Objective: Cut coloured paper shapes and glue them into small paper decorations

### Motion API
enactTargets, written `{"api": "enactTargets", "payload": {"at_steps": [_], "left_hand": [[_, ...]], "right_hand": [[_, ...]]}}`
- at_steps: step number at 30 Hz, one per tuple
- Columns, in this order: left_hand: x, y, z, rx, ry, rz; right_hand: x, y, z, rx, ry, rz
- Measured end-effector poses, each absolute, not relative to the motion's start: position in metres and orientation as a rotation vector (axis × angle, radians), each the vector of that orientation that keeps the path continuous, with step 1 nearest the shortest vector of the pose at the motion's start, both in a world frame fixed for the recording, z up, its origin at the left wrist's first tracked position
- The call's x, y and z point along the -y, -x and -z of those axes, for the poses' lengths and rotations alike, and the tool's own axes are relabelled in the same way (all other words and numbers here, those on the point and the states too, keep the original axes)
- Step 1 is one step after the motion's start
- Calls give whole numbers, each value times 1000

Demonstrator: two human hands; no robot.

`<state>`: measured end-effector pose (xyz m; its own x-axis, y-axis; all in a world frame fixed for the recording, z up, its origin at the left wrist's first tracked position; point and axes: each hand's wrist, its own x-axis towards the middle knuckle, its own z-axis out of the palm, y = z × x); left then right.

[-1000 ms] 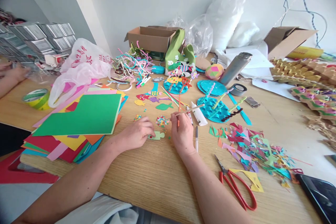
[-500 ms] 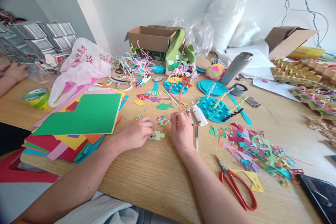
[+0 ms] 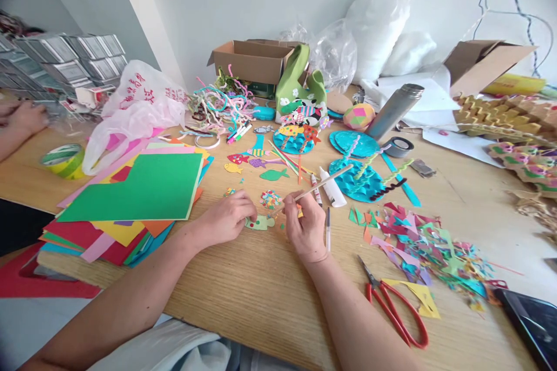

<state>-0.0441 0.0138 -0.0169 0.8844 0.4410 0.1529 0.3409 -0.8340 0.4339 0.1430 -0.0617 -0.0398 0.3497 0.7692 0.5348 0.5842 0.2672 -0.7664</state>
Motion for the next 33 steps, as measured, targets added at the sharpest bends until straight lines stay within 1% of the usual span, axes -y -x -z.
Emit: {"api": "enactTargets", "payload": {"at_steps": [4, 12, 33], "left_hand": [[-14, 44, 17, -569, -2647, -356], [-14, 45, 19, -575, -2666, -346], [-14, 44, 17, -586, -2658, -326]], "right_hand": [[64, -140, 38, 1501, 1378, -253], [63, -135, 36, 1650, 1372, -201], [63, -134, 32, 1644, 1389, -222]]}}
